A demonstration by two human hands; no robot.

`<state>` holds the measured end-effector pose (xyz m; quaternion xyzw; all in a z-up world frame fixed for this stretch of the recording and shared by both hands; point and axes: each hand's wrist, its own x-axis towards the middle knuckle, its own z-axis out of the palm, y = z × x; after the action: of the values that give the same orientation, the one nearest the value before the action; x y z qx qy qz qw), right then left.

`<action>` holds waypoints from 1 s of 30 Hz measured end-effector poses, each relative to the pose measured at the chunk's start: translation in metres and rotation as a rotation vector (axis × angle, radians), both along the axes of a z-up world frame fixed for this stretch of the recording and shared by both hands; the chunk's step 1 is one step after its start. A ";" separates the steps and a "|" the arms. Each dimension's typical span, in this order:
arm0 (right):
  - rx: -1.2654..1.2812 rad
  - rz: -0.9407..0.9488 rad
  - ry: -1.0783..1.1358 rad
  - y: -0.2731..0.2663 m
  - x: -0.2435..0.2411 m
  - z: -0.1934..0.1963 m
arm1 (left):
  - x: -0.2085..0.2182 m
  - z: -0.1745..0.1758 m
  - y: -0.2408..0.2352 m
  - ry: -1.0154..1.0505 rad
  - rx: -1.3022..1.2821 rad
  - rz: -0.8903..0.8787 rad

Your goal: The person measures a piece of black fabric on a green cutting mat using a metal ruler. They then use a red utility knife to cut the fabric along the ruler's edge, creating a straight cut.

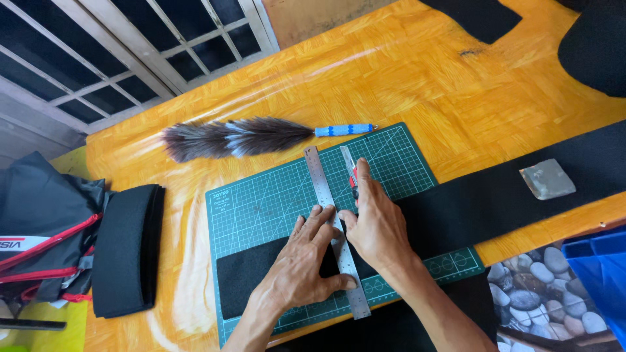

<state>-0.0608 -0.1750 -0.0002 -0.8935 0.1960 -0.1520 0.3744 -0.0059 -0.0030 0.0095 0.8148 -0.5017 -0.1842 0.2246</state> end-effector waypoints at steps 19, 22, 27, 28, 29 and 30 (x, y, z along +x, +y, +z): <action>-0.059 -0.018 0.147 -0.013 0.018 -0.024 | 0.004 -0.005 0.003 0.035 -0.065 -0.023; -0.037 -0.023 0.155 -0.013 0.018 -0.020 | 0.004 -0.004 0.003 0.038 -0.075 -0.025; 0.019 -0.030 0.164 -0.012 0.017 -0.019 | 0.004 -0.003 0.003 0.043 -0.086 -0.021; 0.005 -0.028 0.150 -0.012 0.017 -0.020 | 0.004 -0.004 0.003 0.043 -0.085 -0.023; -0.009 -0.026 0.137 -0.012 0.017 -0.022 | 0.004 -0.004 0.004 0.043 -0.084 -0.024; -0.008 -0.026 0.137 -0.012 0.017 -0.022 | 0.004 -0.004 0.003 0.043 -0.084 -0.024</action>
<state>-0.0433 -0.1871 -0.0225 -0.9008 0.2321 -0.0962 0.3543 -0.0018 0.0004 0.0055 0.7946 -0.5136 -0.1830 0.2671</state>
